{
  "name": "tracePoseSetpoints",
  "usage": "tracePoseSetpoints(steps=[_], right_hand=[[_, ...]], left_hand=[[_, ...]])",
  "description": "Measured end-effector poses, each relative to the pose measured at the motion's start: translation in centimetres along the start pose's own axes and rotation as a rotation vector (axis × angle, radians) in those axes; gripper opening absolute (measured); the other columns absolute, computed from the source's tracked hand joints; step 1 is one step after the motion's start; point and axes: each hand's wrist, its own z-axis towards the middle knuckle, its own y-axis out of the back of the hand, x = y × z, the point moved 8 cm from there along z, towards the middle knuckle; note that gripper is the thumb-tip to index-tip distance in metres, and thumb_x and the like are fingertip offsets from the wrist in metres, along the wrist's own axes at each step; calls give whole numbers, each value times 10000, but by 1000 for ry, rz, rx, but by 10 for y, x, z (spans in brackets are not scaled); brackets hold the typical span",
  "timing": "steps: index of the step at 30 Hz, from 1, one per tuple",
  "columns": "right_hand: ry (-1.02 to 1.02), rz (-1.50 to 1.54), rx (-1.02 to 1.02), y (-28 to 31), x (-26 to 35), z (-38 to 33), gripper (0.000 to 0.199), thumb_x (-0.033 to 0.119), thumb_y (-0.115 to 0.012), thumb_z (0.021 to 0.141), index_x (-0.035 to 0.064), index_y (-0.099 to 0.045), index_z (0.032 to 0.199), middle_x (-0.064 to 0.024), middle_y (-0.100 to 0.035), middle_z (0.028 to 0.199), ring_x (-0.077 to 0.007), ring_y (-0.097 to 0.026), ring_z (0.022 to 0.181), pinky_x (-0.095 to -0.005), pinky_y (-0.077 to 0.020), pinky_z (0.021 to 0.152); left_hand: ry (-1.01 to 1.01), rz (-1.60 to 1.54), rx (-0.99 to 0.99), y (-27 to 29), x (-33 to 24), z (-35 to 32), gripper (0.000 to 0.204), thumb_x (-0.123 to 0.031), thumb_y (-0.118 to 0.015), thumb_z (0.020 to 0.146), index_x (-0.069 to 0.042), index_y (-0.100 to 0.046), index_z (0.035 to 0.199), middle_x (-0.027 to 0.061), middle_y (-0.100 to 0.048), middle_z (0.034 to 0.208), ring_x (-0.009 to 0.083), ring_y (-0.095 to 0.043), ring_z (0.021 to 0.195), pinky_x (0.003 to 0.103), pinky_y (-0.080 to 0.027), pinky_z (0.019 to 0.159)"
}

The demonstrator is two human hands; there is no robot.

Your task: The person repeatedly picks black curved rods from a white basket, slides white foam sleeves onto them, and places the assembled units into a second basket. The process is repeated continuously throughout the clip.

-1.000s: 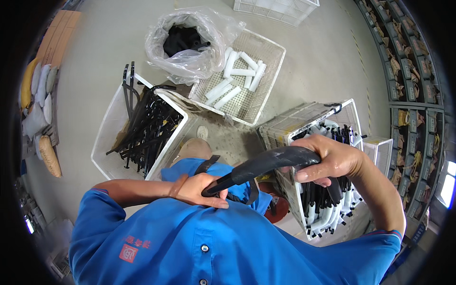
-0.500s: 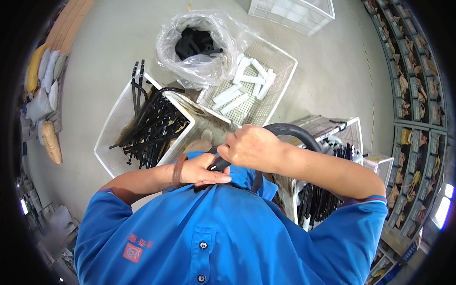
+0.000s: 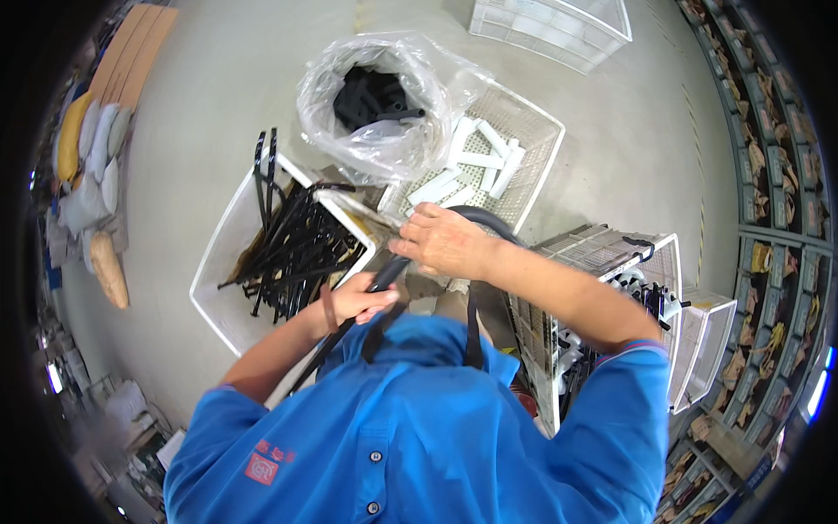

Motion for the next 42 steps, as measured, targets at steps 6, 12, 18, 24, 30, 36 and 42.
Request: tracePoseSetpoints(steps=[6,12,18,24,30,36,42], right_hand=[[-1026,298,-157,-246,-223,-61,404,155,-683,812,73,-607,1199,-136,-614,1185,-330,-582,1092,-459,-472,913],[-526,67,666,-601,-306,-38,298,177,-617,863,37,-647,1124,-121,-577,1273,-291,-571,1148,-436,-484,892],[-613,-285,448,-796,-405,31,391,210,-555,924,91,-574,1295,-81,-549,1352,-259,-463,1292,-462,-286,1083],[-884,151,800,-875,-396,-26,210,209,-648,860,144,-710,1050,-16,-635,1132,-220,-551,1127,-400,-369,947],[-776,348,32,-659,-358,-40,533,130,-711,725,105,-573,1239,-138,-640,1141,-289,-581,1095,-431,-428,949],[-741,520,-358,-395,-290,-85,698,70,-691,713,118,-481,1377,-127,-641,1020,-324,-615,962,-433,-422,962],[-696,471,-505,-247,-243,-120,746,0,-689,676,166,-515,1382,-95,-636,1107,-277,-591,1050,-399,-410,970]], left_hand=[[101,273,-718,168,126,-5,383,-327,-852,737,-30,-649,868,-10,-622,724,89,-533,675,307,-482,622],[139,238,-1048,188,251,-22,211,-142,-757,750,6,-624,819,59,-641,687,139,-611,630,287,-498,616],[136,305,-1015,165,316,17,288,-309,-716,879,-48,-621,802,17,-559,658,139,-520,582,348,-458,551],[299,280,-1020,187,341,12,600,-587,-795,717,-7,-646,762,33,-618,649,160,-597,611,320,-480,590],[332,27,-847,199,269,57,340,-335,-719,795,-5,-636,786,17,-575,602,120,-568,544,264,-443,512],[111,-79,-708,189,134,61,279,-267,-616,882,3,-575,822,7,-476,515,90,-440,384,231,-316,349],[-14,7,-535,137,46,31,399,-418,-571,954,-36,-539,843,10,-429,522,96,-375,381,245,-293,350]])
